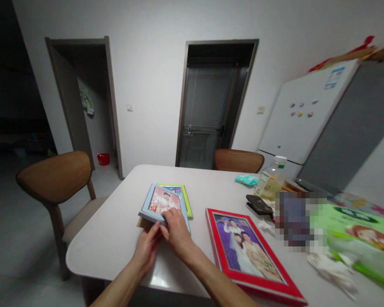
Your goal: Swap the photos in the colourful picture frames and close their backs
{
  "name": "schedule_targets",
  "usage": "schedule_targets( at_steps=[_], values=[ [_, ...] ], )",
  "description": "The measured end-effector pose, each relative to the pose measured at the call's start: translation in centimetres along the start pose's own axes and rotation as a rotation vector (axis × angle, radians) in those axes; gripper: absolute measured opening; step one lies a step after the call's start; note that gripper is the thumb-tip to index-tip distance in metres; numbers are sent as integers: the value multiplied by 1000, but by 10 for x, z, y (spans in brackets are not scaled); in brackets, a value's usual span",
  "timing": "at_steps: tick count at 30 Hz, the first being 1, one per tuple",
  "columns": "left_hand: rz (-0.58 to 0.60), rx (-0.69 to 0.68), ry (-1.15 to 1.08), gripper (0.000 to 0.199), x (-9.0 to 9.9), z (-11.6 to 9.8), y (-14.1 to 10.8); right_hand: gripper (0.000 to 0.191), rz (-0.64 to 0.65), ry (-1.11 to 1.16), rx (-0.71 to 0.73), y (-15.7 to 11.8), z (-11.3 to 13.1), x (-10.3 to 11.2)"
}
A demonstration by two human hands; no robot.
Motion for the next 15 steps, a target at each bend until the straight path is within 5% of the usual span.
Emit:
schedule_targets(
  at_steps=[7, 11, 15],
  values=[
    [-89, -318, 300, 41, -6, -51, -46, 25, -15, 735, -170, -29, 29, 16],
    [21, -655, 721, 40, -23, -67, -83, 43, -220, 1229, -432, -47, 18, 33],
    [152, -1011, 1192, 42, -49, -59, -124, 66, -342, 1288, -677, -76, 0, 43]
  ],
)
Point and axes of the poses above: each hand's wrist, its own y-axis towards the middle knuckle, its own x-axis out of the back of the hand, z = x × y, the point moved 10 cm from there along y, towards the middle knuckle, and after that the axes turned 5 degrees about x, right-handed, at the moved point
